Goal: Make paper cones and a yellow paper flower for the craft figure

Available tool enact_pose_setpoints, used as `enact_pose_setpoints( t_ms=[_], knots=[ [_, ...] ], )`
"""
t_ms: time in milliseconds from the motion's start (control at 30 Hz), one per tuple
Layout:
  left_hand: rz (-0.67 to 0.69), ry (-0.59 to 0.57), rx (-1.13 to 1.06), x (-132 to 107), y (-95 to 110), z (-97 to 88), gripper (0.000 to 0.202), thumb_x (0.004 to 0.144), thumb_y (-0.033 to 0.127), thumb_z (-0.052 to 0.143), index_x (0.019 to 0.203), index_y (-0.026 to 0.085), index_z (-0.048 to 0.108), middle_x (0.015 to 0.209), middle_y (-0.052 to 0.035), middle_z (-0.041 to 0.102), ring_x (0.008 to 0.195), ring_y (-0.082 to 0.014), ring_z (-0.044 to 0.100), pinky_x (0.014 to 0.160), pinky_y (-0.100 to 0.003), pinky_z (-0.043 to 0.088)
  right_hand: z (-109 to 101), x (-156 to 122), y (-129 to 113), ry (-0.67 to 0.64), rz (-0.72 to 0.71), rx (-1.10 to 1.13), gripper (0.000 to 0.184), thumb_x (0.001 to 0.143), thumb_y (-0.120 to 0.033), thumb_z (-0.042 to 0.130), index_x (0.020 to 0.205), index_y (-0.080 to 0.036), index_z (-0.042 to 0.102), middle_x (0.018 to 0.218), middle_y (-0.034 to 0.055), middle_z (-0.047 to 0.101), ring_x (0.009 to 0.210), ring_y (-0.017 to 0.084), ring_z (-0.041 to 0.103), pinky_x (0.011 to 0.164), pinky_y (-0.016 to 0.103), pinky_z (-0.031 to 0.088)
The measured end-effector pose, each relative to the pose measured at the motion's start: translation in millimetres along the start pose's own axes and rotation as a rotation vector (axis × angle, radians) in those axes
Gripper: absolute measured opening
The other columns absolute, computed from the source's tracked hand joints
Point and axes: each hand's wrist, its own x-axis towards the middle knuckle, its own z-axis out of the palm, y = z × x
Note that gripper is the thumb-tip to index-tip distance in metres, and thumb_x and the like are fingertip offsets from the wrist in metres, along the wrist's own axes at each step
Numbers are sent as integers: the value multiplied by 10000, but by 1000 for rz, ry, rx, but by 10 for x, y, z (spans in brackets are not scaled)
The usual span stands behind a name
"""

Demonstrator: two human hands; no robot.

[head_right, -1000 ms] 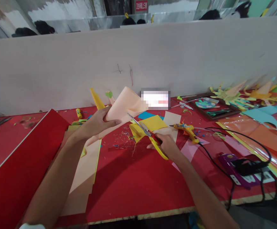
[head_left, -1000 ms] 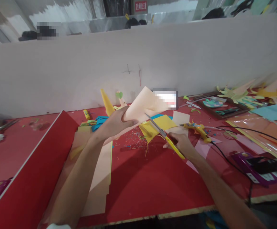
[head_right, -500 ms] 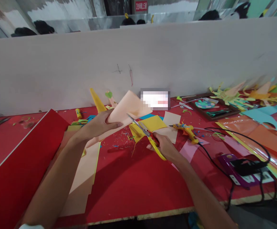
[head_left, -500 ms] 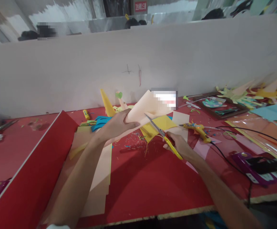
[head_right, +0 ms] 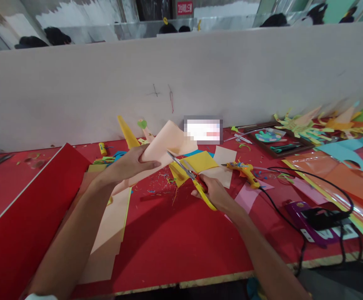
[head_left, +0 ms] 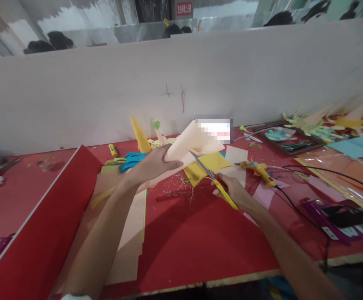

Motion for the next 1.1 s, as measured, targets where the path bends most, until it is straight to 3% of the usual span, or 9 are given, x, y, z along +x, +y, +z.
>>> enact_pose_setpoints(
  t_ms=[200, 433, 633, 833, 1100],
  knots=[
    [-19, -31, -3, 6, -40, -3, 497, 871, 510, 694, 1254, 193, 678, 1195, -93, 755, 1072, -309, 708, 881, -415, 584, -6, 2, -23, -53, 32, -45, 407, 825, -599, 688, 932, -225, 568, 781, 20, 647, 671, 193, 553, 631, 306, 436],
    [-48, -38, -15, -12, -14, 22, 457, 933, 528, 629, 1247, 197, 663, 1192, -89, 737, 1053, -281, 697, 853, -376, 561, -9, -6, -72, -136, 92, -44, 361, 847, -551, 634, 950, -232, 502, 735, -10, 555, 638, 175, 498, 584, 285, 379],
    [-67, -4, 33, -48, 61, 44, 502, 935, 548, 623, 1288, 192, 644, 1195, -88, 729, 1021, -272, 687, 820, -363, 545, 10, 11, -31, -50, 23, -77, 359, 832, -556, 663, 899, -223, 546, 743, -1, 603, 638, 166, 490, 607, 284, 367],
    [-69, -21, 9, -27, 66, 37, 440, 922, 502, 637, 1227, 187, 670, 1158, -73, 737, 1031, -271, 693, 842, -362, 549, -13, 12, -1, -20, 33, -102, 484, 786, -641, 732, 703, -234, 483, 577, -25, 535, 564, 149, 429, 554, 278, 317],
    [-88, -42, 5, -37, 102, 29, 460, 913, 502, 634, 1237, 178, 674, 1127, -94, 740, 991, -274, 689, 806, -375, 545, -11, 6, -10, -9, 4, -121, 439, 820, -621, 693, 786, -235, 487, 646, -30, 549, 593, 150, 462, 574, 276, 351]
  ],
)
